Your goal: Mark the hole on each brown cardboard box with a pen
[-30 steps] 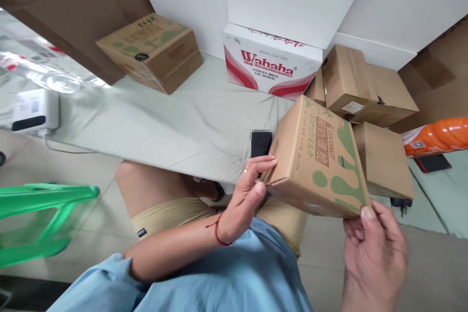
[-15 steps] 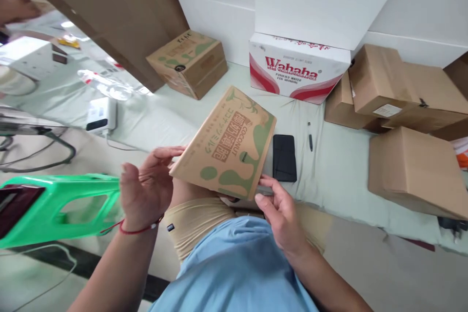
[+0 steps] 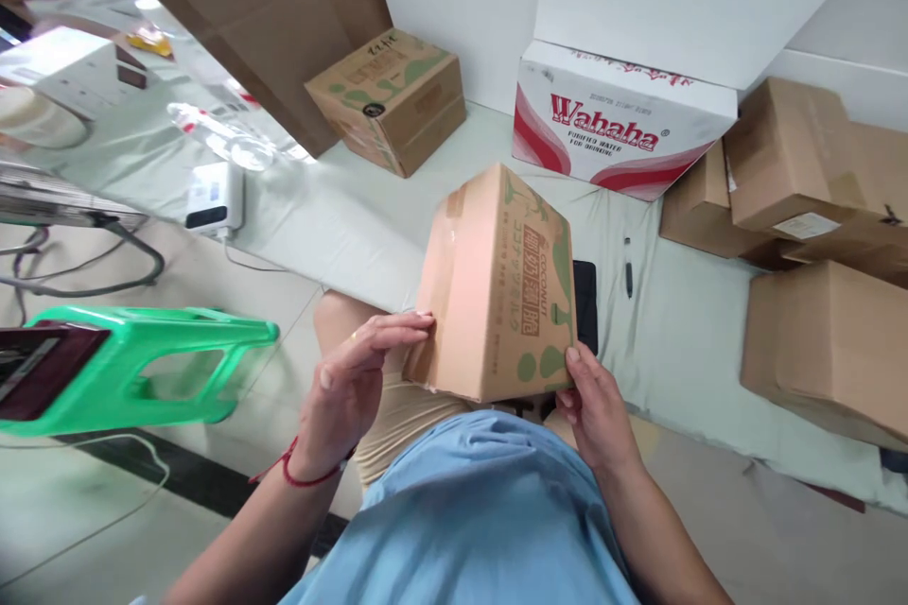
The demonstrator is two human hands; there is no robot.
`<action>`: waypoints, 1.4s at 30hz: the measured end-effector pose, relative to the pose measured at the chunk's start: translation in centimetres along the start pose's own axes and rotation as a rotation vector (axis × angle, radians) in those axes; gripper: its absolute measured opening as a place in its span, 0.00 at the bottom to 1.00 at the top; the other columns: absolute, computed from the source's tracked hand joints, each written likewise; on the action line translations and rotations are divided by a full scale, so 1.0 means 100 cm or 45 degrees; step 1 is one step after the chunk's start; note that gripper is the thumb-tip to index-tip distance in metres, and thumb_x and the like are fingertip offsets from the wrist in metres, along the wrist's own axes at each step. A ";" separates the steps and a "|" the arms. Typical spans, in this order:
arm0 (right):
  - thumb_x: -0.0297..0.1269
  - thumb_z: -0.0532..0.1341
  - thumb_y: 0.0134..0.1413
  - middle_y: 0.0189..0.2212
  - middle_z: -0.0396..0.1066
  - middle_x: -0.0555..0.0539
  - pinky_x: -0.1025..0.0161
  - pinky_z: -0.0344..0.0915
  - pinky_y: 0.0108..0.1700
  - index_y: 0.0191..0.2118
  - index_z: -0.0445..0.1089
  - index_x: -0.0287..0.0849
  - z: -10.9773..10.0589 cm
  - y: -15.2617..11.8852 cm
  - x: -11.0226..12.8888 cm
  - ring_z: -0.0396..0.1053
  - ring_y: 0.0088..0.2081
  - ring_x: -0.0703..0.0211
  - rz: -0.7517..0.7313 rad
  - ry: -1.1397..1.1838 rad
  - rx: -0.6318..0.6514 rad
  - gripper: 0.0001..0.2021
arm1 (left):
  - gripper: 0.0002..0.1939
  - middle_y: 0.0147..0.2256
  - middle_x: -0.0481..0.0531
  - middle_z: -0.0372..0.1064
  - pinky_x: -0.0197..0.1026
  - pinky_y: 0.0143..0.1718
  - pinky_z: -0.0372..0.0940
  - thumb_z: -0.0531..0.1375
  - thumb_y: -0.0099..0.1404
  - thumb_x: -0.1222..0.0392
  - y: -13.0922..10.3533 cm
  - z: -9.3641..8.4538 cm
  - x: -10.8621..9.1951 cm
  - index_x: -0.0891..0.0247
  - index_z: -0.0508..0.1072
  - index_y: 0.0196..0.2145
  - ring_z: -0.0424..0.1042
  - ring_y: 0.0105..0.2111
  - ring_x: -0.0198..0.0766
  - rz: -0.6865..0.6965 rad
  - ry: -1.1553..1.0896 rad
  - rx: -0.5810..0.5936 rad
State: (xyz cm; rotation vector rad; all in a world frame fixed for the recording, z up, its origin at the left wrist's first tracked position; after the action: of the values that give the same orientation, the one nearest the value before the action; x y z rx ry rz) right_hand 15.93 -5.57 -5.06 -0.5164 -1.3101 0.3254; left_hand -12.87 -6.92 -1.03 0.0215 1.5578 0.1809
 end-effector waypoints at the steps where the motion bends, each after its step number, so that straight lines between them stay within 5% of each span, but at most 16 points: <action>1: 0.64 0.77 0.48 0.27 0.65 0.55 0.69 0.46 0.19 0.39 0.76 0.46 0.000 -0.001 0.000 0.51 0.23 0.68 0.002 0.005 0.004 0.27 | 0.40 0.56 0.62 0.78 0.59 0.64 0.69 0.50 0.73 0.22 0.002 -0.001 0.000 0.56 0.86 0.51 0.73 0.61 0.61 -0.013 0.039 -0.031; 5: 0.64 0.75 0.53 0.26 0.65 0.55 0.69 0.47 0.20 0.50 0.80 0.46 0.005 -0.004 -0.005 0.51 0.23 0.68 -0.038 -0.045 0.035 0.29 | 0.40 0.64 0.62 0.71 0.50 0.56 0.71 0.52 0.74 0.24 0.015 -0.011 -0.003 0.56 0.78 0.65 0.70 0.63 0.57 -0.056 0.234 0.028; 9: 0.64 0.67 0.64 0.28 0.73 0.50 0.66 0.60 0.25 0.54 0.83 0.45 0.007 -0.001 -0.009 0.62 0.26 0.63 -0.207 -0.150 0.102 0.28 | 0.39 0.58 0.61 0.79 0.52 0.58 0.71 0.62 0.69 0.26 0.021 -0.025 -0.001 0.59 0.80 0.61 0.76 0.58 0.60 -0.234 0.345 0.124; 12: 0.63 0.63 0.68 0.51 0.82 0.42 0.55 0.77 0.50 0.60 0.82 0.50 0.005 0.001 -0.009 0.78 0.49 0.49 -0.366 -0.273 0.223 0.27 | 0.36 0.57 0.60 0.81 0.51 0.57 0.72 0.71 0.65 0.33 0.017 -0.028 0.007 0.60 0.78 0.62 0.79 0.57 0.61 -0.426 0.330 0.171; 16: 0.56 0.63 0.72 0.72 0.70 0.46 0.41 0.61 0.75 0.72 0.71 0.58 0.002 -0.003 -0.003 0.64 0.74 0.42 -0.518 -0.490 0.456 0.28 | 0.33 0.59 0.62 0.80 0.51 0.59 0.74 0.70 0.69 0.39 0.010 -0.029 0.018 0.63 0.78 0.62 0.79 0.59 0.58 -0.511 -0.006 0.127; 21: 0.46 0.64 0.73 0.79 0.57 0.47 0.36 0.57 0.77 0.76 0.64 0.62 0.009 -0.025 0.010 0.56 0.78 0.40 -0.882 -0.761 0.714 0.30 | 0.30 0.51 0.61 0.84 0.50 0.52 0.80 0.74 0.59 0.45 0.002 -0.039 0.034 0.64 0.83 0.54 0.81 0.55 0.62 -0.674 -0.394 -0.092; 25: 0.35 0.65 0.71 0.74 0.67 0.45 0.45 0.68 0.71 0.74 0.67 0.64 0.022 -0.040 0.011 0.69 0.71 0.45 -1.066 -0.773 0.764 0.30 | 0.27 0.45 0.59 0.86 0.53 0.51 0.81 0.74 0.54 0.45 -0.011 -0.048 0.056 0.64 0.85 0.47 0.83 0.53 0.63 -0.857 -0.536 -0.299; 29: 0.42 0.69 0.69 0.58 0.78 0.45 0.52 0.77 0.58 0.62 0.77 0.61 0.025 -0.032 0.006 0.78 0.55 0.51 -0.886 -0.508 0.481 0.19 | 0.27 0.40 0.59 0.86 0.54 0.51 0.81 0.73 0.56 0.42 -0.021 -0.045 0.068 0.65 0.85 0.45 0.84 0.52 0.63 -0.914 -0.563 -0.300; 31: 0.51 0.72 0.64 0.54 0.77 0.45 0.53 0.79 0.53 0.61 0.75 0.59 0.021 -0.024 0.004 0.78 0.51 0.51 -0.680 -0.241 0.342 0.22 | 0.30 0.42 0.60 0.86 0.54 0.52 0.81 0.73 0.59 0.40 -0.022 -0.037 0.066 0.66 0.84 0.50 0.83 0.53 0.63 -0.837 -0.540 -0.195; 35: 0.59 0.76 0.55 0.62 0.76 0.42 0.49 0.76 0.60 0.68 0.67 0.56 0.009 -0.014 0.010 0.76 0.61 0.46 -0.417 -0.005 0.219 0.39 | 0.34 0.49 0.63 0.85 0.54 0.56 0.79 0.73 0.61 0.37 -0.024 -0.019 0.059 0.64 0.83 0.56 0.82 0.55 0.62 -0.698 -0.509 0.044; 42: 0.60 0.74 0.59 0.62 0.80 0.47 0.47 0.70 0.67 0.60 0.80 0.54 -0.023 0.002 0.013 0.74 0.66 0.45 -0.283 -0.048 0.049 0.28 | 0.30 0.64 0.62 0.76 0.52 0.64 0.73 0.73 0.70 0.52 -0.023 -0.001 0.046 0.57 0.75 0.66 0.74 0.66 0.56 -0.417 -0.224 0.452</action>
State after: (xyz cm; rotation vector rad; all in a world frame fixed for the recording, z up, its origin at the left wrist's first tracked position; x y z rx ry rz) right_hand 18.50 -5.14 -4.47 -0.3296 -1.3810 0.1758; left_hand -12.77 -8.56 -5.86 0.0594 1.3792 -0.3485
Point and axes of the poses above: each hand's wrist, its own y-axis towards the middle knuckle, its own z-axis out of the palm, x = y × z, the point moved 4 cm from there along y, towards the middle knuckle
